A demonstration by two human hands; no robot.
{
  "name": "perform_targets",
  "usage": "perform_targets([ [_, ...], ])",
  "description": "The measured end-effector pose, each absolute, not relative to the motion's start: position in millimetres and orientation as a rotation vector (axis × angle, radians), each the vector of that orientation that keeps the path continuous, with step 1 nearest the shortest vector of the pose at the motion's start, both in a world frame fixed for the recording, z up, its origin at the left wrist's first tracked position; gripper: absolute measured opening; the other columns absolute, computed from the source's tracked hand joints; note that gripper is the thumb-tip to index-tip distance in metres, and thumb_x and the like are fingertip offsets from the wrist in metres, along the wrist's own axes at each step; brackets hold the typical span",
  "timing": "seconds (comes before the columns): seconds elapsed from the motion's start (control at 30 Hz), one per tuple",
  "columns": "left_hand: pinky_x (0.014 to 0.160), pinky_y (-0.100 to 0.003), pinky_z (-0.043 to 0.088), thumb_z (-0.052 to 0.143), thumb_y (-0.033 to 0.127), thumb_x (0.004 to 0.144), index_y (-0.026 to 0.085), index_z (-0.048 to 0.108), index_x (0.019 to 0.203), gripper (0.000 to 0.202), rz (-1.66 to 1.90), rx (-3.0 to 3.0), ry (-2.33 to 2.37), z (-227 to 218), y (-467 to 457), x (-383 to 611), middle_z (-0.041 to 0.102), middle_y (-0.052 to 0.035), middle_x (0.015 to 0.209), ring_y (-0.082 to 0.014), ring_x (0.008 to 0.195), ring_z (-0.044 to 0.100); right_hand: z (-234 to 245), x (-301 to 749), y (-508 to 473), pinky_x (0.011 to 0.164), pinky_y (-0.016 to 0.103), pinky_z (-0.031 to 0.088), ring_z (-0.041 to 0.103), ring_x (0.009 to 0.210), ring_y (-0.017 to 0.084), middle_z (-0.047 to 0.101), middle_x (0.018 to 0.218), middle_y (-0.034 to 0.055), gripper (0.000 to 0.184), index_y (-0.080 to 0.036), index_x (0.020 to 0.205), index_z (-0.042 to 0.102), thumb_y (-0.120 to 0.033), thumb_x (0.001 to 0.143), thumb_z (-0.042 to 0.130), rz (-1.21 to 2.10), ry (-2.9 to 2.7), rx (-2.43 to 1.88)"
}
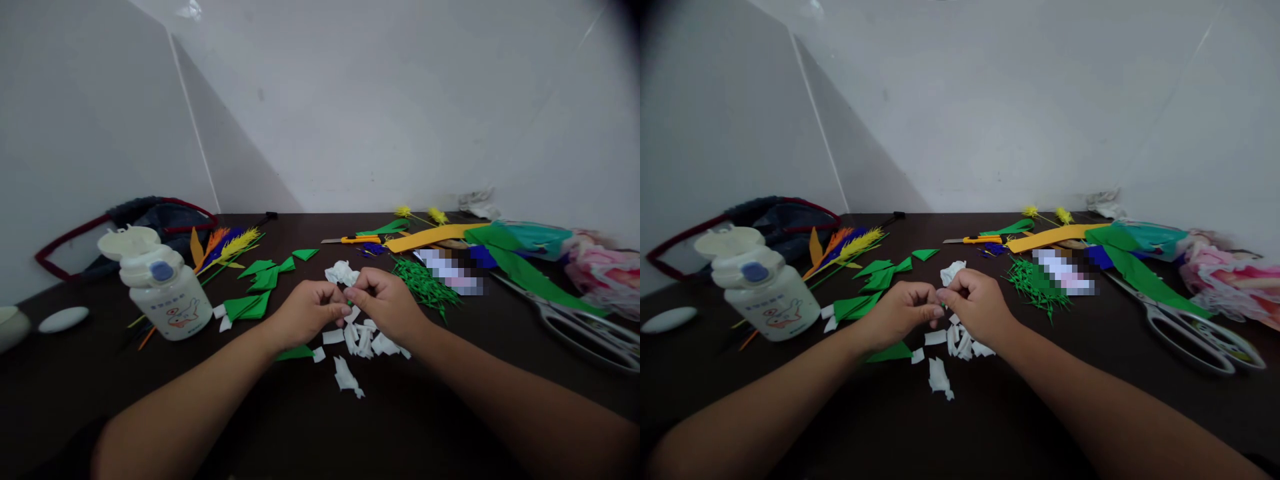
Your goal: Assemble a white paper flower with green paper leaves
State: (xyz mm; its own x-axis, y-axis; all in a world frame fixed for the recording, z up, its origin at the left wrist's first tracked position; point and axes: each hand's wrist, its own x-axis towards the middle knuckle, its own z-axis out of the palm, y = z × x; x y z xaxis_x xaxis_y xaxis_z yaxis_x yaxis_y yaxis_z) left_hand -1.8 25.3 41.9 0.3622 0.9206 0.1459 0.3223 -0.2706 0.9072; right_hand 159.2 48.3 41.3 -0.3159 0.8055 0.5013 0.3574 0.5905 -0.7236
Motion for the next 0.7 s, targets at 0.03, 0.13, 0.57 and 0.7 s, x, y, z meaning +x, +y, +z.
perform_targets([
  [0.03,0.049,-0.022,0.031,0.055,0.028,0.072,0.014,0.052,0.059,0.019,0.891,1.787,1.094,42.6,24.8,-1.4,0.054,0.0011,0.056,-0.0077,0.05,0.041,41.6,158.7,48.0,0.048,0.023,0.03,0.038,0.051,0.01,0.041,0.051,-0.0041,0.022,-0.018,0.052,0.044,-0.025,0.069,0.056,0.582,-1.907,-0.941],
  [0.13,0.05,-0.022,0.032,0.055,0.026,0.072,0.014,0.052,0.061,0.017,0.873,1.803,1.095,44.4,23.9,-0.4,0.054,0.0013,0.056,-0.0079,0.051,0.042,41.5,157.7,48.1,0.047,0.023,0.027,0.035,0.049,0.009,0.035,0.049,-0.0052,0.028,-0.019,0.049,0.037,-0.025,0.07,0.054,0.48,-1.891,-0.957],
  [0.57,0.051,-0.021,0.031,0.058,0.025,0.07,0.015,0.047,0.061,0.018,0.847,2.073,1.27,45.8,23.1,1.3,0.049,0.0037,0.059,-0.0086,0.056,0.041,38.5,158.0,50.7,0.045,0.023,0.024,0.03,0.047,0.009,0.029,0.046,-0.0058,0.034,-0.02,0.047,0.03,-0.029,0.072,0.051,0.482,-1.848,-0.996],
  [0.7,0.057,-0.022,0.035,0.064,0.031,0.065,0.016,0.049,0.067,0.022,0.849,2.114,1.239,44.3,24.9,-0.2,0.051,0.0027,0.066,-0.0103,0.061,0.044,38.2,158.6,51.0,0.045,0.023,0.025,0.031,0.047,0.009,0.03,0.047,-0.0058,0.034,-0.02,0.048,0.031,-0.031,0.073,0.051,0.505,-1.849,-0.96],
])
